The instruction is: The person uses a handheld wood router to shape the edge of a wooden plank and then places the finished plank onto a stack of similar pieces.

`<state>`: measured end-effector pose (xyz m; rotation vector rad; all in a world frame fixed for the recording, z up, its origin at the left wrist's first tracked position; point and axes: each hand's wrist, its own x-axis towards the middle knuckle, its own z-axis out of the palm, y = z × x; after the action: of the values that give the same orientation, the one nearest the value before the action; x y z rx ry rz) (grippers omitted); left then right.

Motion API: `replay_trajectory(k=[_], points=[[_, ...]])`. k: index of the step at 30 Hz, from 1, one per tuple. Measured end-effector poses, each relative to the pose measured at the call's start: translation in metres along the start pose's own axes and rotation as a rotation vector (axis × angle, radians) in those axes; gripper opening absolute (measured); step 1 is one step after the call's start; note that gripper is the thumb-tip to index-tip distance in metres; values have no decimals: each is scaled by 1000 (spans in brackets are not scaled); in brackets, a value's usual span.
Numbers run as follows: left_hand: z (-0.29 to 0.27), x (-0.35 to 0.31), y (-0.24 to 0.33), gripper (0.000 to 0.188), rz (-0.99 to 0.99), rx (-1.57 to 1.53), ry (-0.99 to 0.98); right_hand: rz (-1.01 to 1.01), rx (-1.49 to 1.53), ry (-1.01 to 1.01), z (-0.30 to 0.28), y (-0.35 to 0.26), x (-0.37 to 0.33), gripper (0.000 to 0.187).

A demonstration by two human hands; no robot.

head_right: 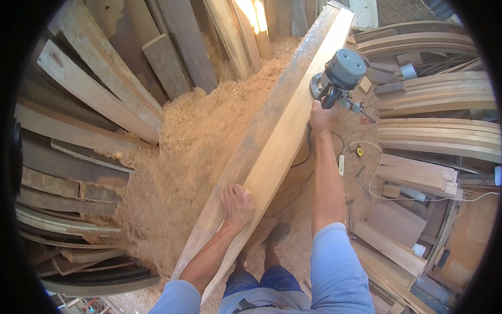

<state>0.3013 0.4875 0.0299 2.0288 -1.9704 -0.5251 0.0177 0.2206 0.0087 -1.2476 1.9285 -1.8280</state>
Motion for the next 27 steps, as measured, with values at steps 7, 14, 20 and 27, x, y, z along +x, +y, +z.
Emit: replay_trajectory(k=[7,14,20,27], points=[[5,1,-2,26,-18,-1,-19,122,56,-7,9,10,23,10],[3,2,-1,24,-11,11,-16,86,31,29,17,19,44,10],[0,4,1,24,-36,15,-48,96,46,21,22,29,63,10],[0,4,2,22,-43,0,-38,133,91,29,28,33,86,9]])
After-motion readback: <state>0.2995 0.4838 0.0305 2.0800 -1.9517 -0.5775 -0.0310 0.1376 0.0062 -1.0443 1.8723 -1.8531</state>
